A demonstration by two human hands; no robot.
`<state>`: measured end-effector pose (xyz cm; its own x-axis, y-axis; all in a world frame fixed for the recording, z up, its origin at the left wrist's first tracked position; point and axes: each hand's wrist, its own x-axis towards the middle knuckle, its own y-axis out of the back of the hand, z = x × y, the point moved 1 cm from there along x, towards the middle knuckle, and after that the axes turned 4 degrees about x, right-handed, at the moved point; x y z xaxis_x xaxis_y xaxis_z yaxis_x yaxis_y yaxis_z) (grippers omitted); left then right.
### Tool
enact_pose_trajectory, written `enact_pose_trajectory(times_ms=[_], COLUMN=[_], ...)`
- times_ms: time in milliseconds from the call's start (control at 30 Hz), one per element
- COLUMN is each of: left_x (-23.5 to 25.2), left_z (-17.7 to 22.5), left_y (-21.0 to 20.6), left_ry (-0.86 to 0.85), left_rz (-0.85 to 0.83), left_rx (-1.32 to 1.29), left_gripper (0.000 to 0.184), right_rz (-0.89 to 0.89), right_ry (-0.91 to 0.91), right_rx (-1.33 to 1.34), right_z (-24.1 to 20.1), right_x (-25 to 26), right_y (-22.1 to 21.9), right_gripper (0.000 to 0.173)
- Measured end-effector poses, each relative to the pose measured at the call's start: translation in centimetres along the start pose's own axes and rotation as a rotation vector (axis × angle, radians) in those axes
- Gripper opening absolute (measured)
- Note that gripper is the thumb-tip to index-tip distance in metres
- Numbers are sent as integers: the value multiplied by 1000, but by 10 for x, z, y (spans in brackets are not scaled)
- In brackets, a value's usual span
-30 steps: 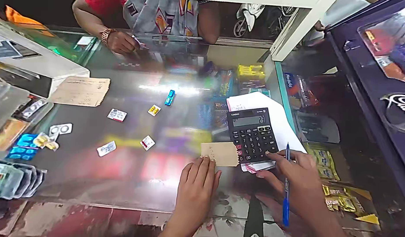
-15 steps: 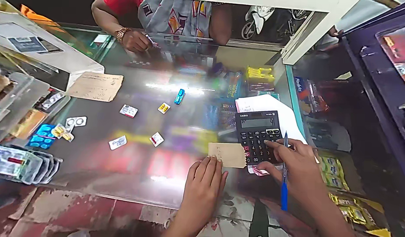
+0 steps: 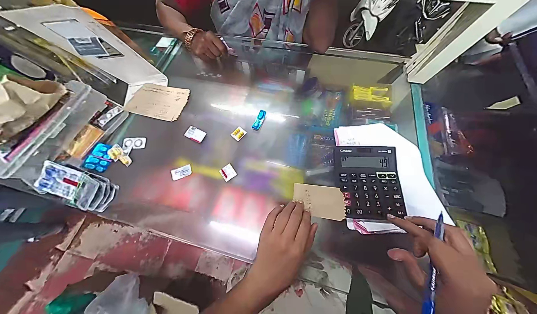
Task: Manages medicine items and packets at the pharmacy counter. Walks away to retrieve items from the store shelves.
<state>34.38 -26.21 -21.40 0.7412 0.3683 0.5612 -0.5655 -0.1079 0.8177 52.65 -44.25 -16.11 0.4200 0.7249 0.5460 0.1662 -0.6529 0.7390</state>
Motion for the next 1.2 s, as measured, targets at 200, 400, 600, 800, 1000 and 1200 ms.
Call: enact_pose_trajectory(times_ms=[200, 400, 600, 800, 1000, 1200], left_x=[-1, -2, -1, -1, -2, 0], left_z=[0, -1, -2, -2, -4, -2], left_y=[-1, -2, -3, -3, -4, -3], left_ry=[6, 9, 0, 6, -1, 5], left_rz=[1, 2, 2, -12, 0, -13], left_rx=[-26, -8, -14, -32, -48, -27], left_gripper=[32, 32, 32, 33, 33, 33], right_rz=[65, 20, -31, -102, 25, 33], right_ry=[-23, -14, 26, 88, 50, -24], right_rx=[-111, -165, -92, -133, -88, -214], right_z=[8, 6, 1, -3, 2, 10], right_x=[-4, -2, 16, 30, 26, 9], right_y=[0, -3, -10, -22, -15, -4], right_gripper=[53, 57, 55, 63, 59, 67])
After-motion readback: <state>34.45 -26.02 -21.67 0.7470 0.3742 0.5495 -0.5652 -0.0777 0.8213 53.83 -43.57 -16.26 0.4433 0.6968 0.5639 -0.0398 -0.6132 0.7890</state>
